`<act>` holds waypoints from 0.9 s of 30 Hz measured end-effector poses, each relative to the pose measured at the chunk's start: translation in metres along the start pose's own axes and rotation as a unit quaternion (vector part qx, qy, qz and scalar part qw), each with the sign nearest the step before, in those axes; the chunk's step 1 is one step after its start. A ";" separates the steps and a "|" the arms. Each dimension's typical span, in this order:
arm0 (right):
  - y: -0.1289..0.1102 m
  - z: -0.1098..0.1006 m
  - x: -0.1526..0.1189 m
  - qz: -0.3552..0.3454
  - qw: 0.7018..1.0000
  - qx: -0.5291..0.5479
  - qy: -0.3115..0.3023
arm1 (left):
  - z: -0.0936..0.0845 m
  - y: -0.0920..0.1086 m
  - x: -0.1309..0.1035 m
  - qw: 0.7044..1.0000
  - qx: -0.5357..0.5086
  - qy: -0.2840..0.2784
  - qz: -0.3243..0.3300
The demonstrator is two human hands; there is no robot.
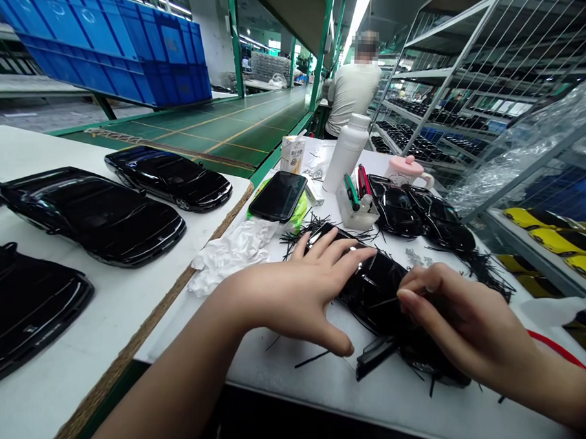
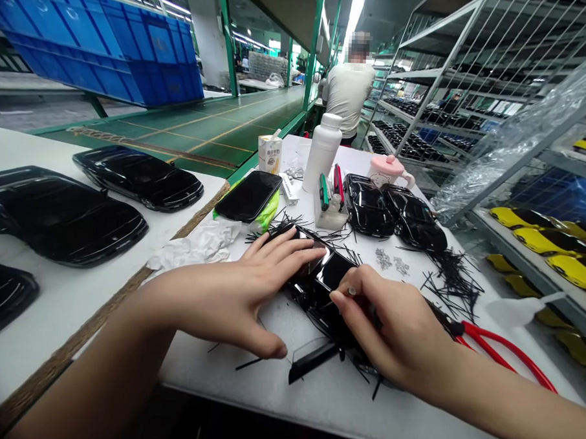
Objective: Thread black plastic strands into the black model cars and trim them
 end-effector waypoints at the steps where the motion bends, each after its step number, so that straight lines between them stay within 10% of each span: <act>1: 0.000 -0.004 0.000 0.009 1.000 0.011 0.003 | -0.001 0.001 -0.001 1.000 -0.002 -0.001 0.002; 9: 0.026 -0.063 0.030 0.093 0.969 0.095 0.210 | 0.005 0.001 -0.003 1.000 -0.016 -0.015 0.002; 20: 0.139 -0.015 0.115 0.178 0.975 -0.014 0.133 | -0.004 -0.008 -0.003 0.996 -0.013 -0.027 -0.083; 27: 0.152 0.004 0.094 0.217 0.976 -0.001 0.004 | -0.014 -0.012 -0.002 0.993 0.001 0.019 -0.112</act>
Point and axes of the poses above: each hand's wrist, its own x-axis towards the middle knuckle, its own z-axis out of the palm, y = z × x, the point moved 7 cm from there along x, towards the middle knuckle, and after that the axes turned 2 degrees about z, right-handed, at the moved point
